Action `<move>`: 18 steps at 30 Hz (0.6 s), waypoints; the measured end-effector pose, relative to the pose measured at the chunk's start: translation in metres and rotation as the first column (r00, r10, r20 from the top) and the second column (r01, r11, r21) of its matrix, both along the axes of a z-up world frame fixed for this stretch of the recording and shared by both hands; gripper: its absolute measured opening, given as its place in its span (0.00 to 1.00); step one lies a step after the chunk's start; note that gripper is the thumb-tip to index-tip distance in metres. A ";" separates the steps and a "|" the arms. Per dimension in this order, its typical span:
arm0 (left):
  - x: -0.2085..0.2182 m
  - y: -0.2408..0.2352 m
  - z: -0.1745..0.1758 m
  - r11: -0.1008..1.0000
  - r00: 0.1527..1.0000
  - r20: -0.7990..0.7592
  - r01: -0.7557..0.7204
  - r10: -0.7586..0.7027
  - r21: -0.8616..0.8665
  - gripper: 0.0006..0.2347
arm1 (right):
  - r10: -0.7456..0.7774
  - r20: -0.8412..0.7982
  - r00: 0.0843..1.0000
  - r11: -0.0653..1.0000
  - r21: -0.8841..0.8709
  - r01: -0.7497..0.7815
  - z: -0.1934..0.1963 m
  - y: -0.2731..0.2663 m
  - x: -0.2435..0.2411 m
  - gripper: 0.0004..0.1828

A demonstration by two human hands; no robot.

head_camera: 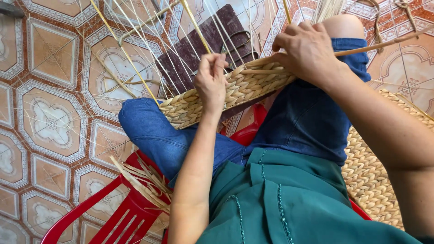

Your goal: The person sits on the tiled floor with a partially woven water-hyacinth basket across their lap and weaves long dried plant strands over and under the upright stakes, pulling each strand tight and tucking the ends into the woven rim to extend the basket's side wall.

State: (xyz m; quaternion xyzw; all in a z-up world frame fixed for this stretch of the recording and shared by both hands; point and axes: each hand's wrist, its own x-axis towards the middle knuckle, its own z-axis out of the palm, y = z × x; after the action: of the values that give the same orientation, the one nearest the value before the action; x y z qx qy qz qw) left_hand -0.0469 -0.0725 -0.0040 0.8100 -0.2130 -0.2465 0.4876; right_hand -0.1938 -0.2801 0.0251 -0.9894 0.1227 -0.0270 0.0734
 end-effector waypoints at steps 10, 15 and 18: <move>0.020 -0.024 0.015 0.928 0.782 -0.502 0.342 -0.369 -0.150 0.19 | 0.102 -0.142 0.985 0.956 0.289 -0.058 0.031 0.010 0.002 0.15; 0.001 -0.032 0.005 0.919 0.908 -0.243 0.377 -0.342 0.114 0.07 | -0.131 -0.072 0.989 0.725 0.674 0.145 0.021 -0.005 0.015 0.12; 0.002 -0.030 0.000 0.944 0.921 -0.239 0.328 -0.308 0.045 0.05 | -0.144 0.182 0.973 0.595 0.801 -0.062 -0.007 -0.008 0.019 0.11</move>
State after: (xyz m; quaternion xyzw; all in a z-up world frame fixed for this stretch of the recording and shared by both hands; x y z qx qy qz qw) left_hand -0.0453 -0.1027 -0.0045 0.7508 -0.2736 -0.4225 0.4277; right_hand -0.1750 -0.2885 0.0183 -0.8374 0.1352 -0.0837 0.5230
